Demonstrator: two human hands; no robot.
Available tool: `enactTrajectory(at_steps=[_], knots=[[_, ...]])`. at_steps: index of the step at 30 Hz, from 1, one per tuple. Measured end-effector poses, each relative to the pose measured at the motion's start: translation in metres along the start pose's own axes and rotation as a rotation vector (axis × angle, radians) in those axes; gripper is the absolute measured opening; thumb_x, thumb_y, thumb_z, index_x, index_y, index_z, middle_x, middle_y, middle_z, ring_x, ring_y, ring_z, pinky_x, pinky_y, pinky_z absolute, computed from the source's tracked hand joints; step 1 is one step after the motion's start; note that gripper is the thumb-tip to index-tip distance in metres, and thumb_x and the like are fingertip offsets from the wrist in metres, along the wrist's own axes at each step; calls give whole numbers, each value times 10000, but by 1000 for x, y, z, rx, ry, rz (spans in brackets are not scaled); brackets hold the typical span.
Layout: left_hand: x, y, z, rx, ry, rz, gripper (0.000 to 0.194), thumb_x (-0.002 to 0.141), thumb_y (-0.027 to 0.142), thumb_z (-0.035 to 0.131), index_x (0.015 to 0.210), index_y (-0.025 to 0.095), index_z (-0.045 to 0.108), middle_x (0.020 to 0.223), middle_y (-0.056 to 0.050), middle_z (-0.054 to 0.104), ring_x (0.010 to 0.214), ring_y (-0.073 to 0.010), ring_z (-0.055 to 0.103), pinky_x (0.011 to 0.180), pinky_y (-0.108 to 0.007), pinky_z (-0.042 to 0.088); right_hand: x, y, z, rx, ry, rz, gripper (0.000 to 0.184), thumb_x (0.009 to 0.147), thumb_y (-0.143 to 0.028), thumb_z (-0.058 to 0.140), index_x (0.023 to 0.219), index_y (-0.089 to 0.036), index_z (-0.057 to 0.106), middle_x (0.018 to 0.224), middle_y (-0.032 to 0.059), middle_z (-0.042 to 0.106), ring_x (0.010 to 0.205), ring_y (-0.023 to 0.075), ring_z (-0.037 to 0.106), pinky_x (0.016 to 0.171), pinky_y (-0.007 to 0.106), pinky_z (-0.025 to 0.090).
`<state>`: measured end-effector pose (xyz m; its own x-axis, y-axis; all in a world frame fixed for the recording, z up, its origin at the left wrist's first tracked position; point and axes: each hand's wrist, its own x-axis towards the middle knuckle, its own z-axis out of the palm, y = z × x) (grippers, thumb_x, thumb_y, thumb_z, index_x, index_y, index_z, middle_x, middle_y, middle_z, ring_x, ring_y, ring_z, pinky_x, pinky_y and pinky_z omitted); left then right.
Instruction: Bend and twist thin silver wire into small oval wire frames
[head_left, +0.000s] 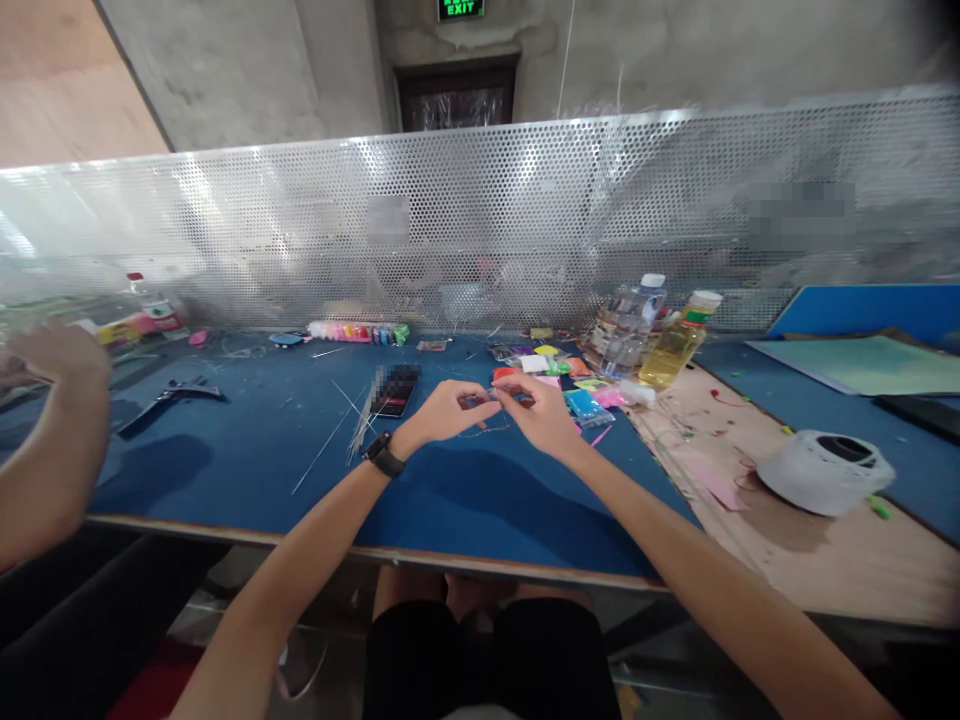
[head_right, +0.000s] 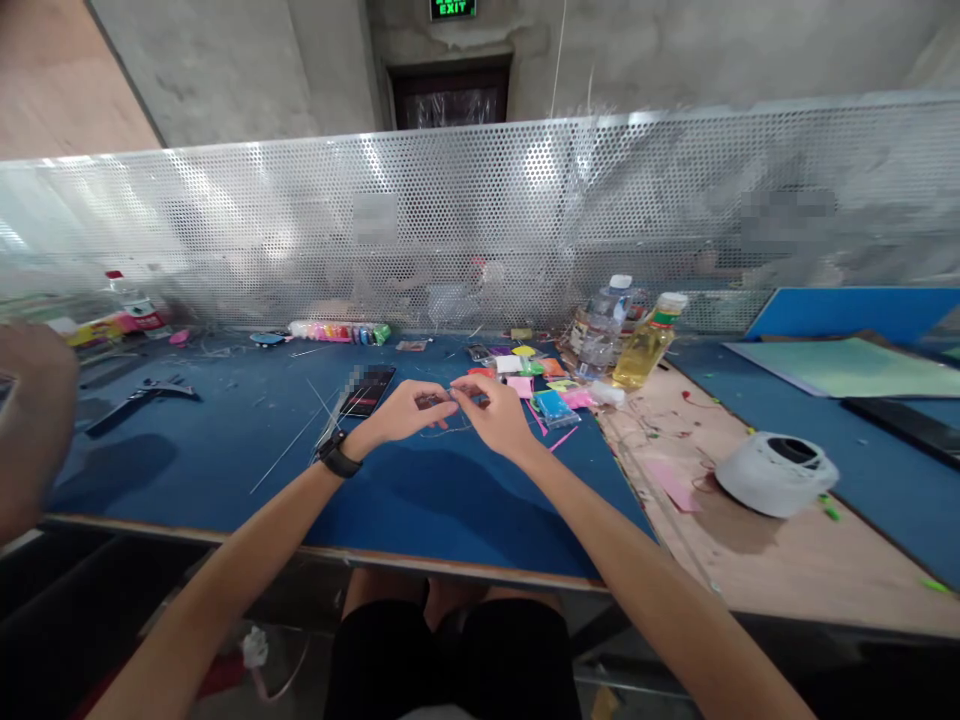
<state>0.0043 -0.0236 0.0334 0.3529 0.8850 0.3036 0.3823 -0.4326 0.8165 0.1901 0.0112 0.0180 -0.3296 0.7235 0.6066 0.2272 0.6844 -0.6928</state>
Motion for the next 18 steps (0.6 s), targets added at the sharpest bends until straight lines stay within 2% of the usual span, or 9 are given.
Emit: enactTrajectory(at_steps=[8,13,18], knots=[[-1,3,0,38,32,-36,415,796,556,630,698,173,505,621,32,557,533,-118,626,516,-225,423,0,2,3,39,-44,34,173,868,-338,606,975,-228,686,933,44,726,870,203,681,725,325,534],[0,-5,-2,10,23,-43,390,752,516,690,717,175,505,614,39,562,516,-110,607,503,-219,412,0,4,3,66,-78,69,196,873,-361,599,978,-216,677,941,52,719,874,200,675,724,323,535],[2,-10,-1,-39,16,-19,329,761,451,703,748,173,527,608,42,555,519,-115,609,512,-223,419,-1,5,3,57,-56,79,186,872,-357,604,982,-227,680,953,42,718,895,198,670,759,327,532]])
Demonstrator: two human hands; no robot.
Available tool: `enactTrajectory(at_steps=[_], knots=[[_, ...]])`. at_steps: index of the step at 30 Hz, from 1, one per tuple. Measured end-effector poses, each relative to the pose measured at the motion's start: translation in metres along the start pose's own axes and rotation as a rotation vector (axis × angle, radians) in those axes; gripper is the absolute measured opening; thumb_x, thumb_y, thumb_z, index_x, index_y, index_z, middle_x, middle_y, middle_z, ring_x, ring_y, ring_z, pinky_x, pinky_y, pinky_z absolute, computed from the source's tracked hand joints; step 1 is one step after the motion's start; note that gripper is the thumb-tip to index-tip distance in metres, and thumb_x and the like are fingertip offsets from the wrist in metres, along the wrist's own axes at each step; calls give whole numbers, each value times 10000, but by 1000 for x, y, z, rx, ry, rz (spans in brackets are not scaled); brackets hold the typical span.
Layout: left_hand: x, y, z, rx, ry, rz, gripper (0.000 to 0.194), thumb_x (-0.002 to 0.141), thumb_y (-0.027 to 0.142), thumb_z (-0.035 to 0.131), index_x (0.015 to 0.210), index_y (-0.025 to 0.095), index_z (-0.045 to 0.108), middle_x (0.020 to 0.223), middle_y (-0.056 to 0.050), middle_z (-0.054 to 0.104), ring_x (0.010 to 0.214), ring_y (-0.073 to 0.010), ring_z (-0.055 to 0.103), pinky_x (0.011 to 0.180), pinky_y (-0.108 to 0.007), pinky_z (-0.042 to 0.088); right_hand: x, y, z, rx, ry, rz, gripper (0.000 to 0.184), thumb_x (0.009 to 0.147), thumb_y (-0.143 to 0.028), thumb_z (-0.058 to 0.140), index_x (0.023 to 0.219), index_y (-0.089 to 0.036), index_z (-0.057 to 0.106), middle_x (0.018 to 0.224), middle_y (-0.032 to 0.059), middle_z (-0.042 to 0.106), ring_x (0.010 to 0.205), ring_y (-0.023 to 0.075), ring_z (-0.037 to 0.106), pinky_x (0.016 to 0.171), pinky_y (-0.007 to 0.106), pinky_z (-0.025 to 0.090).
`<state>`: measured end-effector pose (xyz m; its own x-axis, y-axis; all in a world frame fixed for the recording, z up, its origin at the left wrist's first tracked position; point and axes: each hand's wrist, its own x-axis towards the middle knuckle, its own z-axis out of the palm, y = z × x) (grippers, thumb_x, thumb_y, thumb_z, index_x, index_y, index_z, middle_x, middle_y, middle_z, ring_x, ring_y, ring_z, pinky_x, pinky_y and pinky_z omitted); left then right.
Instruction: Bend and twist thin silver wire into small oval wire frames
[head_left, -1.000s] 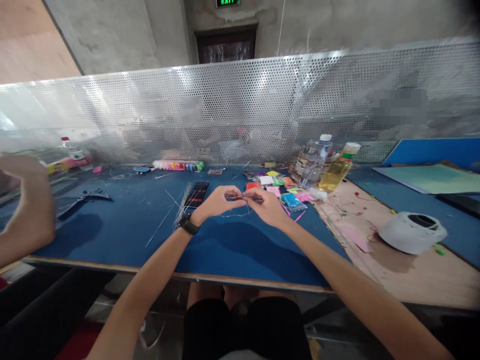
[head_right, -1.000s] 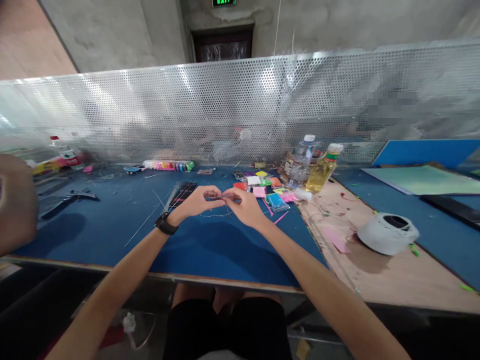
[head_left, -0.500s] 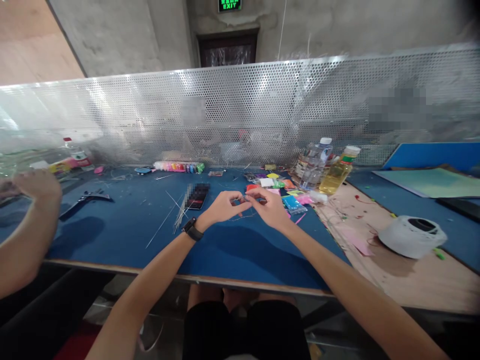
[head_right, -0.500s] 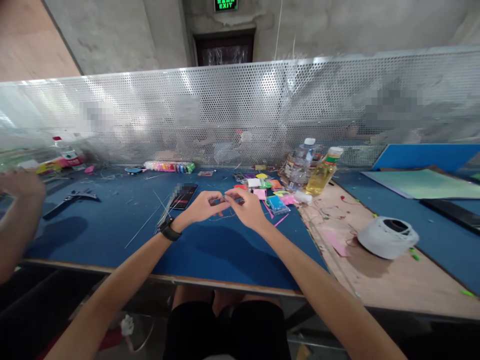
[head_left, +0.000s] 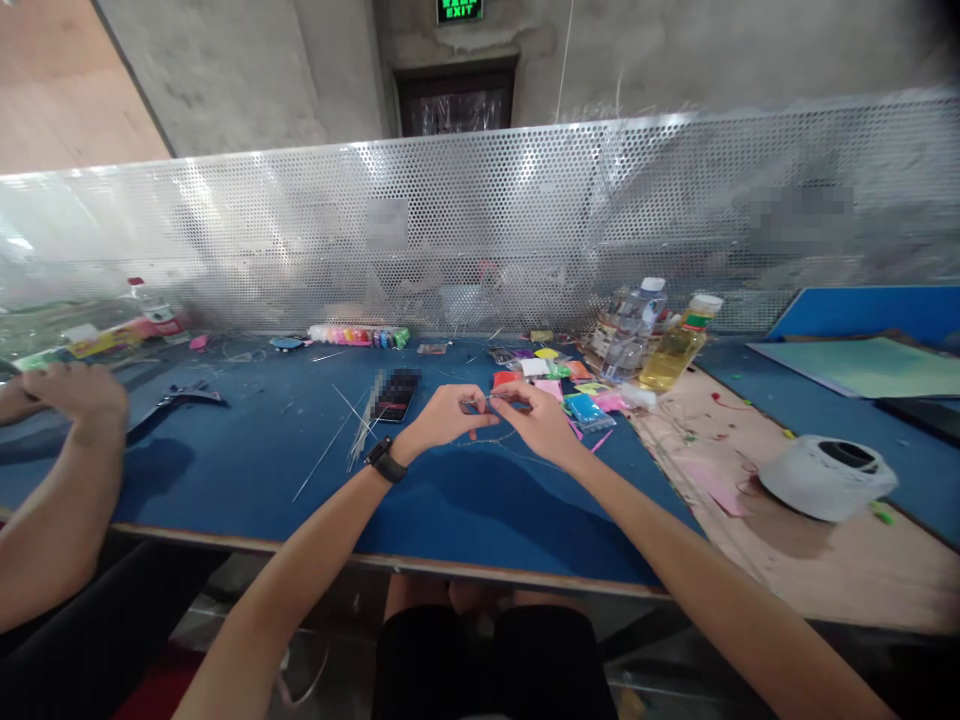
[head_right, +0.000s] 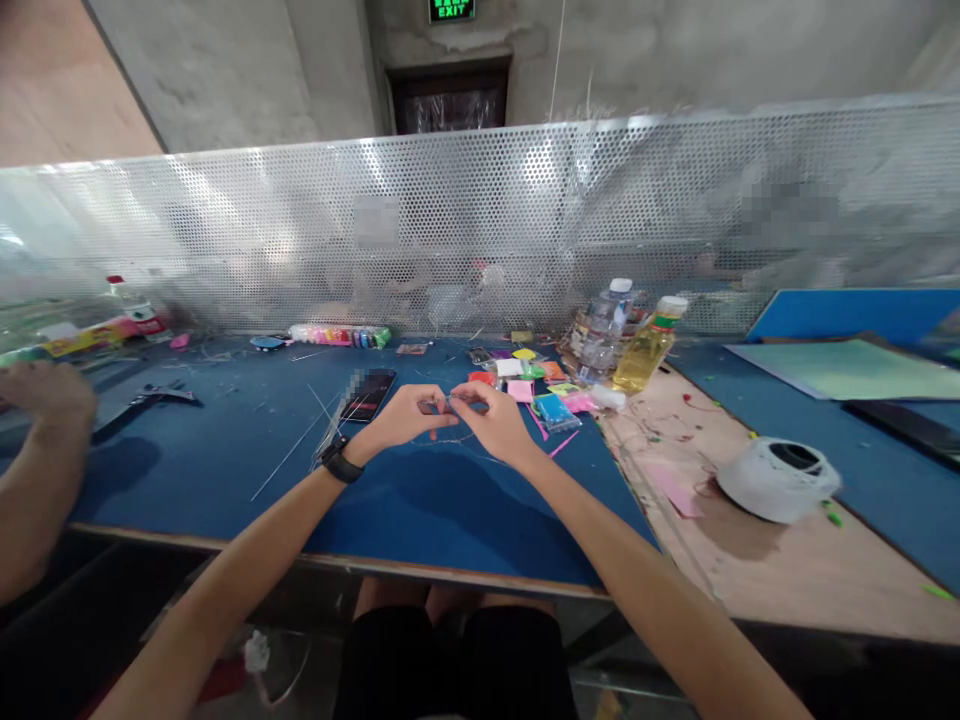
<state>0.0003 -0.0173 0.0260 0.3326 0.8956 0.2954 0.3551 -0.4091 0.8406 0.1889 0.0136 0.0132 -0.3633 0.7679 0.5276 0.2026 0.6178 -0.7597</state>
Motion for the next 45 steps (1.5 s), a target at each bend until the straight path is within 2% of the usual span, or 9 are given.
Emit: enactTrajectory(at_steps=[6,9,14,19,27,37,45], knots=[[0,3,-5,-52,-79,35,268,862,420,600,917,157,585,835,-31,670,577,-97,616,588,-241,469,1,2,0,15,3,-13,188,884,-364,589,975,-219,666,917,40,717,848,196,672,759,335,531],[1,3,-7,-72,-99,27,272,867,411,597,969,160,582,923,-53,687,576,-91,615,595,-245,481,1,3,0,32,-20,-23,185,896,-354,568,980,-216,658,897,38,712,821,191,671,758,338,533],[2,0,-4,-69,-58,3,326,794,439,685,957,162,633,845,-26,671,567,-93,609,555,-230,466,0,2,0,20,6,-49,174,886,-327,585,994,-223,674,976,49,711,901,199,672,785,340,538],[3,-1,-3,-59,-33,-35,337,750,436,725,935,158,681,853,-45,693,562,-97,603,510,-223,458,-1,1,0,-7,18,-59,179,886,-333,589,996,-228,684,999,54,718,912,203,679,785,345,550],[3,-3,-4,-25,12,-16,308,747,417,729,891,147,697,814,-50,693,524,-93,587,491,-217,458,-2,-1,2,-12,50,-40,172,870,-338,614,972,-231,701,984,52,731,899,209,692,767,346,571],[1,1,-4,40,25,-46,273,761,413,707,866,161,682,770,-35,681,529,-100,589,454,-203,435,-2,0,-1,-92,44,-139,184,871,-355,610,950,-239,729,949,50,732,865,216,688,766,378,575],[0,3,-7,56,-7,4,301,822,444,644,918,161,680,794,-37,675,543,-109,614,504,-224,456,-3,3,0,-78,21,-35,201,874,-382,602,950,-236,719,947,45,734,861,211,682,740,357,557]])
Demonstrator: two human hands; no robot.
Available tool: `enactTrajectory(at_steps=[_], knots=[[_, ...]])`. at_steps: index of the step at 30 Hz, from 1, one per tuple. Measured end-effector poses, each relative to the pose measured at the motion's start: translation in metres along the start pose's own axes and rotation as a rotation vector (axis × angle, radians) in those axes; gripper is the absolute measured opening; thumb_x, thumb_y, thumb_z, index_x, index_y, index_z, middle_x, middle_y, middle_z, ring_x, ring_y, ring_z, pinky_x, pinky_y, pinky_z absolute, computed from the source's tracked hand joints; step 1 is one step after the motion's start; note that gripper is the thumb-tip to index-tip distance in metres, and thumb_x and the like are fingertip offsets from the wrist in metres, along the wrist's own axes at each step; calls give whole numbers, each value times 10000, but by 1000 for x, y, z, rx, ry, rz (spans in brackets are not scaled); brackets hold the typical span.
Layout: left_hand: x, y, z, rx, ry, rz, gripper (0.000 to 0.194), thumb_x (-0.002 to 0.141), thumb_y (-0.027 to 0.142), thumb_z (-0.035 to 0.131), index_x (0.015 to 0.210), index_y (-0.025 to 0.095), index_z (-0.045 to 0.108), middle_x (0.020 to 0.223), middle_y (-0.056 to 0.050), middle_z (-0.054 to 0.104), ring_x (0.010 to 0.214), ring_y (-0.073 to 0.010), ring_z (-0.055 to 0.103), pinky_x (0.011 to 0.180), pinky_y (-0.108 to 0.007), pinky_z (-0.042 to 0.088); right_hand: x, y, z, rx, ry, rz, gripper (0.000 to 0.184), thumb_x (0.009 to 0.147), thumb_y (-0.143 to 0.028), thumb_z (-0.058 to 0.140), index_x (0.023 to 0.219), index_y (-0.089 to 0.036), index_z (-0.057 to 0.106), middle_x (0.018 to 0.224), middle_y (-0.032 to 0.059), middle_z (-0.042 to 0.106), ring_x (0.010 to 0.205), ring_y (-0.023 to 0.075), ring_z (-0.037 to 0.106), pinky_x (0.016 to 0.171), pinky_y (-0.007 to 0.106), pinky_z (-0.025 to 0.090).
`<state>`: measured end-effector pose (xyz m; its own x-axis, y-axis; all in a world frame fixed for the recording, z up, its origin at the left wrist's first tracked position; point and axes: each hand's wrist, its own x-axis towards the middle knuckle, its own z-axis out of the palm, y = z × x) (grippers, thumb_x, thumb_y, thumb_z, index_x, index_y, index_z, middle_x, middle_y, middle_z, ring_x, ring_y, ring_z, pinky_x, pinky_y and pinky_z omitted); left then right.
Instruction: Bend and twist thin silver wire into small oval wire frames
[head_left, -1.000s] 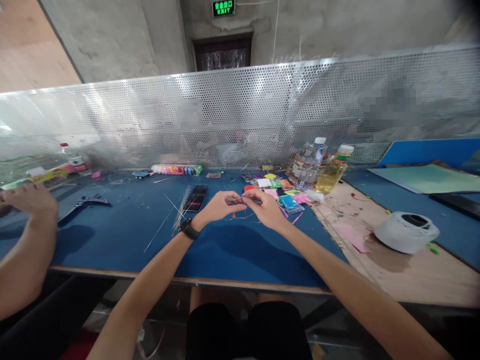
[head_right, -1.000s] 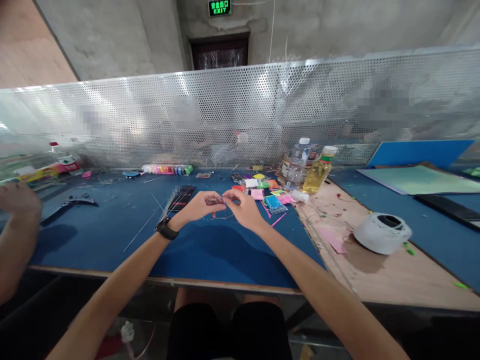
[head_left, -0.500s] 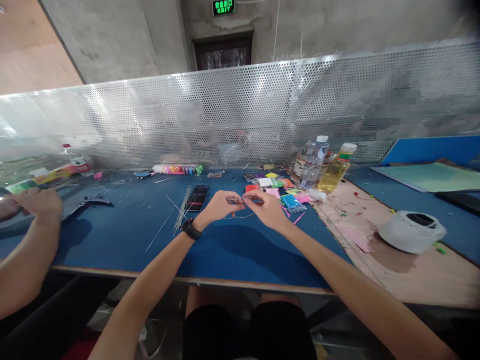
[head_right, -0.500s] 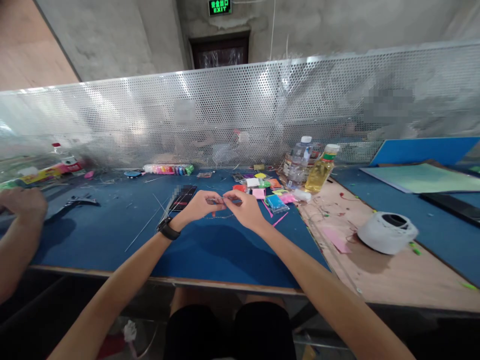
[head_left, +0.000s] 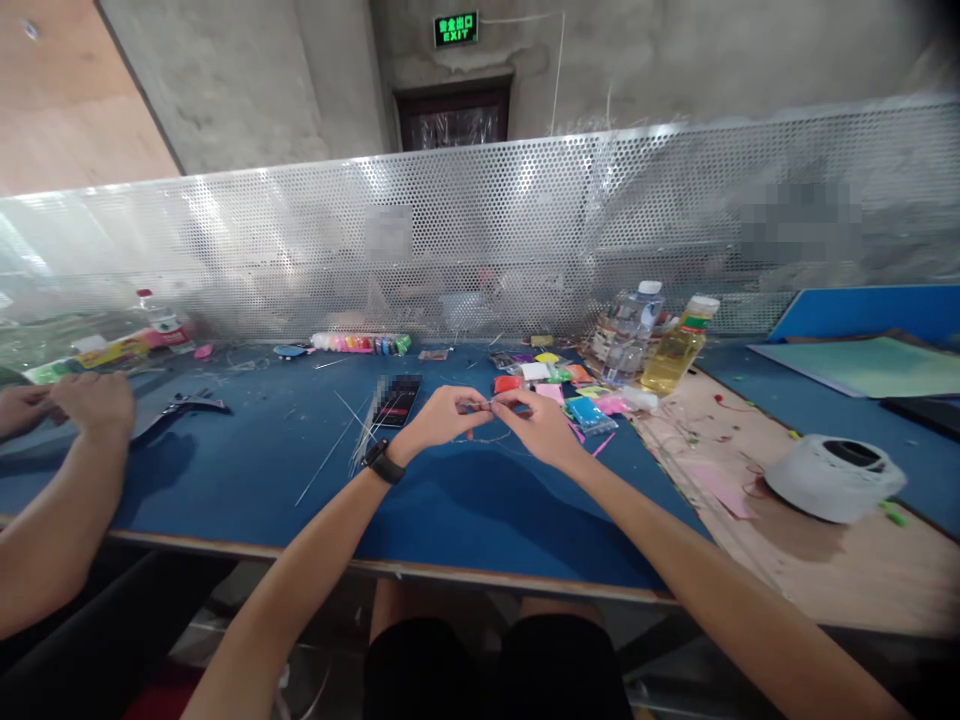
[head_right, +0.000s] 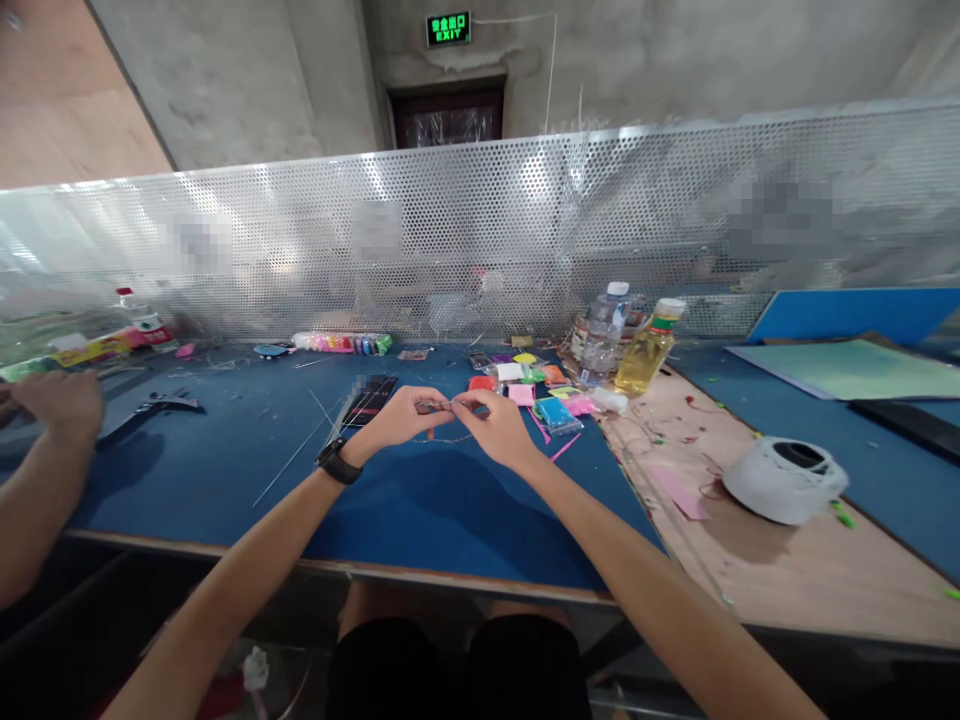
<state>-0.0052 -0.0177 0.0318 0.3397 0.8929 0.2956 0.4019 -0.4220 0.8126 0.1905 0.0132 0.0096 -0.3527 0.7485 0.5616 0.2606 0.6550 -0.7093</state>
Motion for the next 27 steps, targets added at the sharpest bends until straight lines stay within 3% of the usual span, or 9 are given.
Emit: enactTrajectory(at_steps=[7,11,19,27], knots=[[-1,4,-4,-14,-17,26,321,828,446,644,1003,177,633,852,-37,679,538,-94,601,522,-226,481,0,-1,1,50,-84,32,263,914,-407,541,1034,-234,698,998,51,721,917,207,664,732,327,528],[-2,6,-3,-30,11,21,413,811,435,674,1146,208,589,878,-35,691,493,-83,579,482,-217,472,2,1,1,56,-139,37,282,914,-434,530,952,-217,706,893,40,715,832,197,654,702,314,508],[-2,6,-3,20,21,13,374,821,441,666,1092,184,656,905,-55,712,480,-70,562,476,-207,454,4,15,3,290,-240,221,352,853,-520,590,977,-218,722,898,51,699,789,192,636,705,329,532],[-1,3,-6,-6,60,15,346,829,410,661,1076,168,675,840,-51,711,477,-79,560,461,-210,450,3,17,4,306,-233,182,315,848,-477,620,1005,-218,707,905,50,693,794,183,628,752,348,510]])
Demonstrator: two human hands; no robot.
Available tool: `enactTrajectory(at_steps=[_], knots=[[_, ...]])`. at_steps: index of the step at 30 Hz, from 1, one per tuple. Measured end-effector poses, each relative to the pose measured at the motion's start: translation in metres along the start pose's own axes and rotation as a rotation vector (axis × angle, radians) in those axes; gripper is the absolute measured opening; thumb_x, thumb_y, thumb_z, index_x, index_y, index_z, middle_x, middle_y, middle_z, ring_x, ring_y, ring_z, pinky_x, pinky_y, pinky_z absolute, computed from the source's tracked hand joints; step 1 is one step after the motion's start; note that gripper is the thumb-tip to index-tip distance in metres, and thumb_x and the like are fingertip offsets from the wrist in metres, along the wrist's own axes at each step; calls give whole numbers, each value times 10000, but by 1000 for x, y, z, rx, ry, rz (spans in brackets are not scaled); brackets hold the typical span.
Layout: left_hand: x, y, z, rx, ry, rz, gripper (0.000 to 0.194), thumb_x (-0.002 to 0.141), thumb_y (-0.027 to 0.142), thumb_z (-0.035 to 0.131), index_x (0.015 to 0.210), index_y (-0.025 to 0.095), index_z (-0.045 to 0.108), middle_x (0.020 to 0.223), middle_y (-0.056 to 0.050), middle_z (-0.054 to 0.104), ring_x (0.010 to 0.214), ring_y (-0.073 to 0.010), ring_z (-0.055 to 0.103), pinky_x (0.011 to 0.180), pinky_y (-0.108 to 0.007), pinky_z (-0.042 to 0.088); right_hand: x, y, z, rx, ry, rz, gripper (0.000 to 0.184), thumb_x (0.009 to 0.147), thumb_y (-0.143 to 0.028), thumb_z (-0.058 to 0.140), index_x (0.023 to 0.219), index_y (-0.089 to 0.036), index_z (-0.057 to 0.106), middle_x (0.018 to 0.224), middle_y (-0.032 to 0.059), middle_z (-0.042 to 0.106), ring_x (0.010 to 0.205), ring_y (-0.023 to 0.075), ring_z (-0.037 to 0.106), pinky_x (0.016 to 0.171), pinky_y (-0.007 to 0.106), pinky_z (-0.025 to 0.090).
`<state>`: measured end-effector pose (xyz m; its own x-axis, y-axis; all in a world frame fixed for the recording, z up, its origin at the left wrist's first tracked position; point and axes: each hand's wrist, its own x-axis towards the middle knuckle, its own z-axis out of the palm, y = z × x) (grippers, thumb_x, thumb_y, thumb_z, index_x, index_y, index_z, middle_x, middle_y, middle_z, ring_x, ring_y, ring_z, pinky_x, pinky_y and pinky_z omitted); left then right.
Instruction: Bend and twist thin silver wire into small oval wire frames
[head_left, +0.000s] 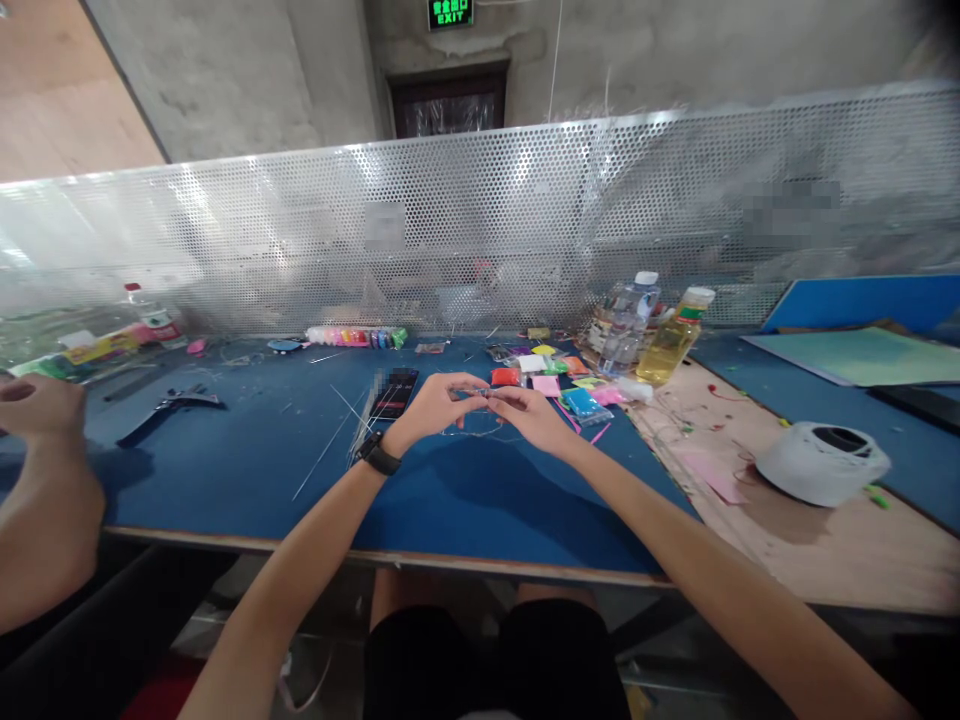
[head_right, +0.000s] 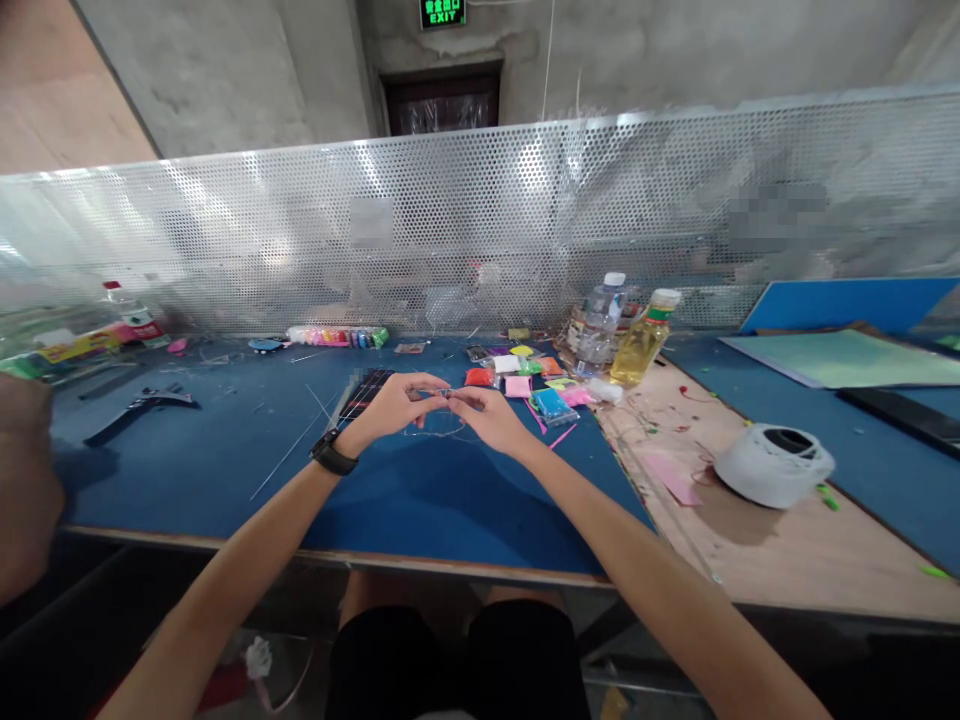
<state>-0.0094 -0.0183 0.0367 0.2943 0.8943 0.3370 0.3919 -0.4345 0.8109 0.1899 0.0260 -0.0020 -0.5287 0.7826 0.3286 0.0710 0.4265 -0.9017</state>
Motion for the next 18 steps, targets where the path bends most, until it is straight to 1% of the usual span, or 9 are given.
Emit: enactTrajectory(at_steps=[3,9,14,18], knots=[[0,0,-1,8,15,-2,350,834,415,654,1072,160,681,817,-53,708,474,-85,568,449,-208,445,0,-2,2,21,31,7,318,814,-447,663,1008,-198,695,938,57,693,796,175,624,743,334,502],[0,0,-1,31,26,25,342,842,428,643,1038,153,695,875,-66,720,461,-72,559,452,-206,443,0,-5,3,18,19,7,288,792,-428,684,944,-184,697,835,41,681,725,158,601,686,307,478],[0,0,-1,33,16,38,331,842,423,642,1025,152,696,856,-59,717,459,-71,549,449,-203,434,1,-1,0,13,10,-19,263,799,-432,678,913,-198,713,865,40,694,771,170,610,735,322,474],[0,1,0,45,0,49,325,847,421,635,1023,156,700,841,-53,708,470,-72,541,464,-206,443,2,2,-2,-44,5,-22,251,805,-438,667,865,-198,713,849,37,692,775,178,608,740,324,471]])
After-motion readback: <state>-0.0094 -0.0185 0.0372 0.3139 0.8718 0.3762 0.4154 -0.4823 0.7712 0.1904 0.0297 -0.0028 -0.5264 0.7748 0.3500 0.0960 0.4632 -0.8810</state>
